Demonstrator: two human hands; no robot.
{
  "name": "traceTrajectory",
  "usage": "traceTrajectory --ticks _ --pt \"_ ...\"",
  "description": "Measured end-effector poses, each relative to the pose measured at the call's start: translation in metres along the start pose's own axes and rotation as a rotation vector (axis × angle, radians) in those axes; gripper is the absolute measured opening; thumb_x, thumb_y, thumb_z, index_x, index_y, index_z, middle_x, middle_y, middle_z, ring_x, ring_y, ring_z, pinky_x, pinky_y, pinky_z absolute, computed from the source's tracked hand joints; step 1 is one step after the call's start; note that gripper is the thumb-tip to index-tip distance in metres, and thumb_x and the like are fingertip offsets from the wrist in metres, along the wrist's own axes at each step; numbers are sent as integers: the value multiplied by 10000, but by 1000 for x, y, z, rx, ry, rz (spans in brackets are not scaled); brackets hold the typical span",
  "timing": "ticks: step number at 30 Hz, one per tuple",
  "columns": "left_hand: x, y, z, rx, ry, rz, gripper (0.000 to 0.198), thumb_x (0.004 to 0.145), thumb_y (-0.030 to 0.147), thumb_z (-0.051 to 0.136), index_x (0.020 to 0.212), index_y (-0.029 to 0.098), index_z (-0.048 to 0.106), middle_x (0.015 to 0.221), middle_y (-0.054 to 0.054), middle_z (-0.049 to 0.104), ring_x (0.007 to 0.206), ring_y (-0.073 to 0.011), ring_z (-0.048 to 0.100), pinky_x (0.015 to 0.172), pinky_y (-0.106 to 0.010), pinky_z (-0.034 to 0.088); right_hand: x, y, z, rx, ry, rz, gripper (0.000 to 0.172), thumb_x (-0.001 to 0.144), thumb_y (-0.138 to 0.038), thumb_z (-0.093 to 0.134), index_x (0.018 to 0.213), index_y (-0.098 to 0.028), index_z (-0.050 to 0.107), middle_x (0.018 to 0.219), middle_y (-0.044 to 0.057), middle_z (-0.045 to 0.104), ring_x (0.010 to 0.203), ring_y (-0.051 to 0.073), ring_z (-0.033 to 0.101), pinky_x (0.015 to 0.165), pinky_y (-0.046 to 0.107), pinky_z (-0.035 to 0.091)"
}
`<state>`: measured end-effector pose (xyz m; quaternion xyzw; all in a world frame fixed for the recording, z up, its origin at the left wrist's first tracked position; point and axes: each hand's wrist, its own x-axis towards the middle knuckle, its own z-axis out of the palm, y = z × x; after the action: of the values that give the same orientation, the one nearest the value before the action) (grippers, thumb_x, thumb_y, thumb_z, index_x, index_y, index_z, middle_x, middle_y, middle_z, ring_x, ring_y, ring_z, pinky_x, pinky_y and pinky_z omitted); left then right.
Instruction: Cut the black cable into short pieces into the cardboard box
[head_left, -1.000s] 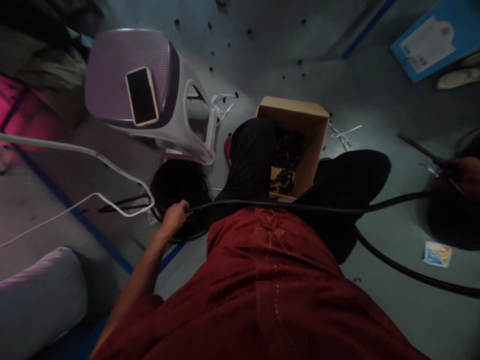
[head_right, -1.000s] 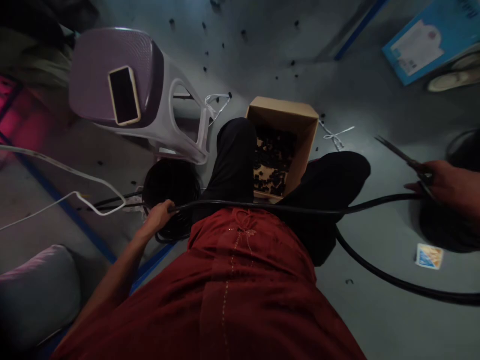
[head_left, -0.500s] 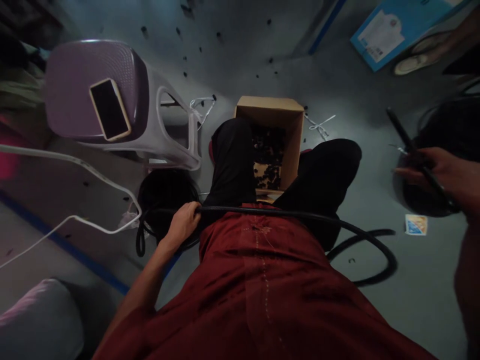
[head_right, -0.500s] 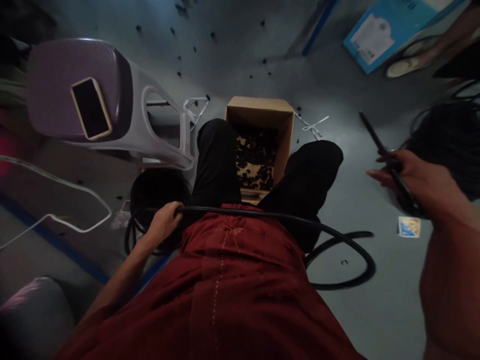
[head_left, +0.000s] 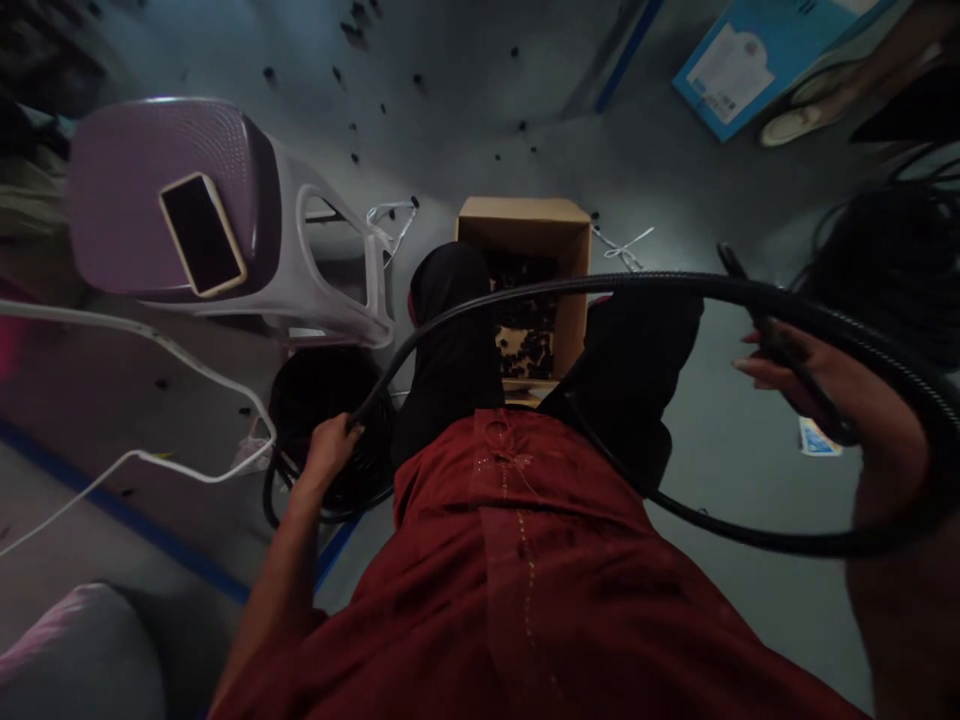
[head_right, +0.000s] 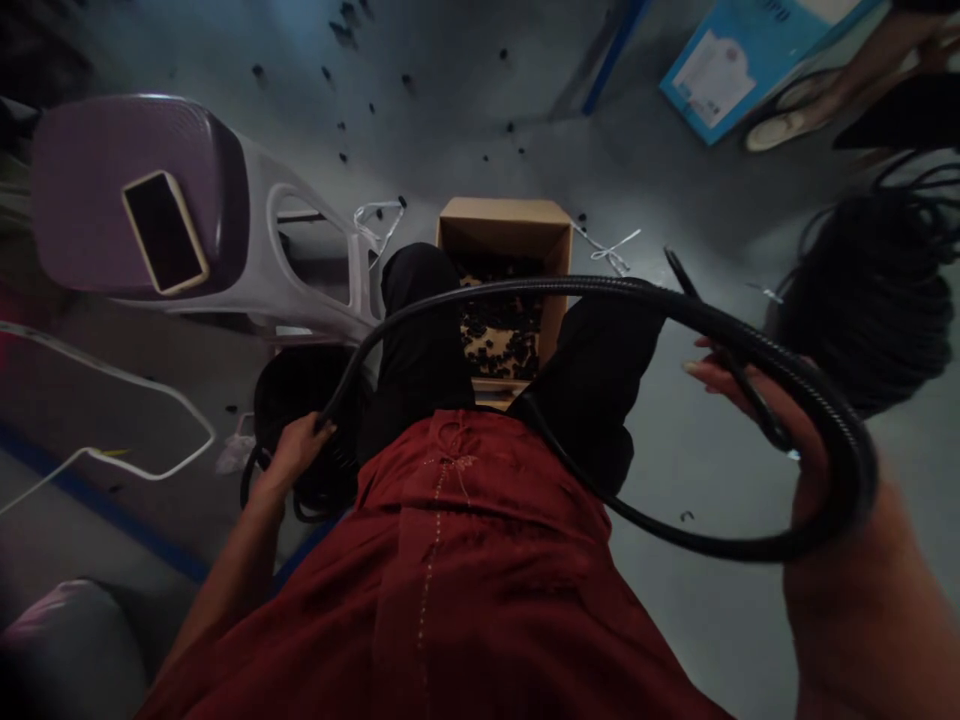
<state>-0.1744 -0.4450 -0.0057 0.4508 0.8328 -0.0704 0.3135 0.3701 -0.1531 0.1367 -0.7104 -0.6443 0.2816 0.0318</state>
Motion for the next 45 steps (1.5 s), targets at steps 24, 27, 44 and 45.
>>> traceTrajectory --ticks 24,27,44,45 --pt "11 45 5 -294 79 34 294 813 393 496 981 174 594 937 -55 663 842 -188 607 715 -252 430 -71 -45 106 989 -394 23 468 661 -314 734 1062 -253 501 917 8 657 876 196 658 844 370 505" --pt "15 66 -10 -316 172 107 325 808 385 511 1034 164 585 981 -67 648 903 -200 594 794 -284 433 -77 -59 116 890 -446 -49 438 698 -342 705 1063 -237 487 918 17 637 869 189 646 838 364 502" --pt "47 183 -118 -598 592 488 326 774 324 634 1039 156 543 872 2 592 799 -112 550 786 -223 430 -63 -85 90 359 -565 -453 345 764 -372 610 1056 -215 516 863 29 624 752 169 581 693 294 480" --pt "46 182 -122 -588 621 478 302 791 335 617 1025 158 546 860 5 585 795 -112 545 779 -221 428 -63 -83 90 331 -547 -461 340 762 -369 609 1053 -216 520 864 31 629 752 173 584 692 296 479"
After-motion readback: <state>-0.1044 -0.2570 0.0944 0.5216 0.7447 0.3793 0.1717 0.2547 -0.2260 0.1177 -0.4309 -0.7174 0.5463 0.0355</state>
